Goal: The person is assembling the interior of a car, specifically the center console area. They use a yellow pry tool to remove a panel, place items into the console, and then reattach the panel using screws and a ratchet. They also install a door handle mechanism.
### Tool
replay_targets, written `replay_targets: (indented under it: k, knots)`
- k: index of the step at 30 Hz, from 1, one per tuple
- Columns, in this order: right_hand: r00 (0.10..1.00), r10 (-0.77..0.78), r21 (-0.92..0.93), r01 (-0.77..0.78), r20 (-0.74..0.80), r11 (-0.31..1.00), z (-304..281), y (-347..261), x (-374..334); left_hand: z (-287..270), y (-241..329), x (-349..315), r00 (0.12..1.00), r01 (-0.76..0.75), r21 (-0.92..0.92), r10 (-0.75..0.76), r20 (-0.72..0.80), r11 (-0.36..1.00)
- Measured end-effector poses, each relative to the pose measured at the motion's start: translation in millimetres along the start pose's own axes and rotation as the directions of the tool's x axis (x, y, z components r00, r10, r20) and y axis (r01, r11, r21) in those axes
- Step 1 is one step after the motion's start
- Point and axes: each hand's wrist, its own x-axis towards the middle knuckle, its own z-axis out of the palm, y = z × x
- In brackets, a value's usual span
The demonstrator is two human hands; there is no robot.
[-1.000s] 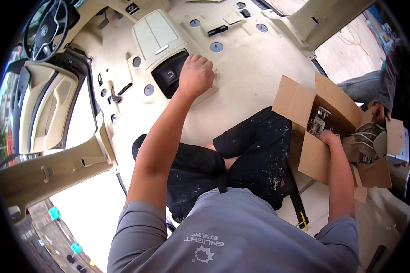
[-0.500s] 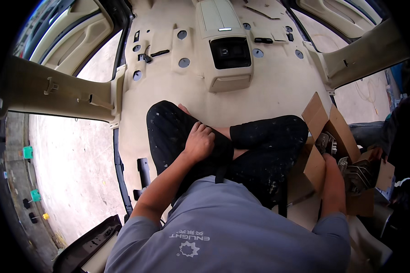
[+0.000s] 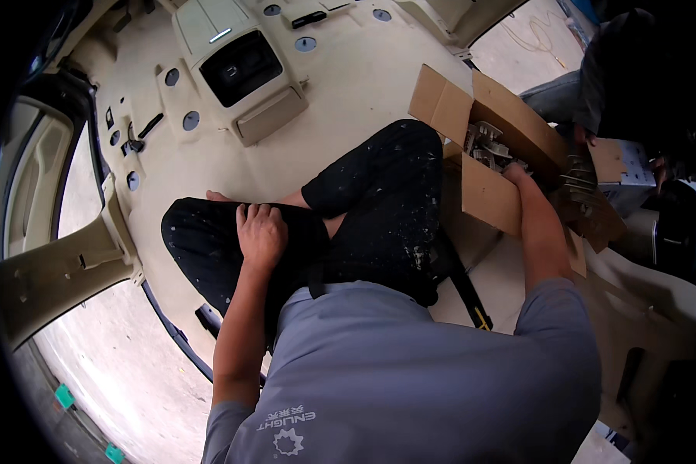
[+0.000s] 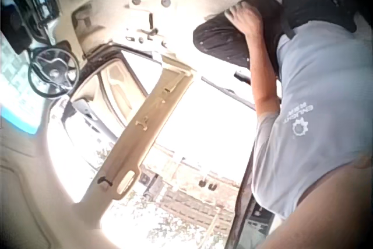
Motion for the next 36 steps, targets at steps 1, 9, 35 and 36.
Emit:
replay_targets:
  k: [1,9,35,36]
  knots:
    - [1.000,0.009,0.057,-0.009,-0.003,0.998,-4.3,-17.9,-11.5,-3.9,1.2,1.5,1.000,0.000,0.028,-0.001,0.030,1.000]
    - [0.998,0.061,0.727,-0.038,-0.004,0.685,-52.7,-7.4,-104.1,8.3,10.4,9.8,0.999,-0.005,0.116,-0.001,0.053,0.993]
    - [0.900,-0.340,-0.199,0.292,-0.274,0.935,-23.8,-6.4,-47.4,8.2,-9.9,1.1,0.997,-0.019,0.041,0.022,-0.070,0.999]
    - [0.868,-0.377,-0.157,0.344,-0.324,0.926,-28.5,-25.0,-63.3,6.5,-14.3,-5.4,0.999,-0.012,0.055,0.014,-0.048,0.998]
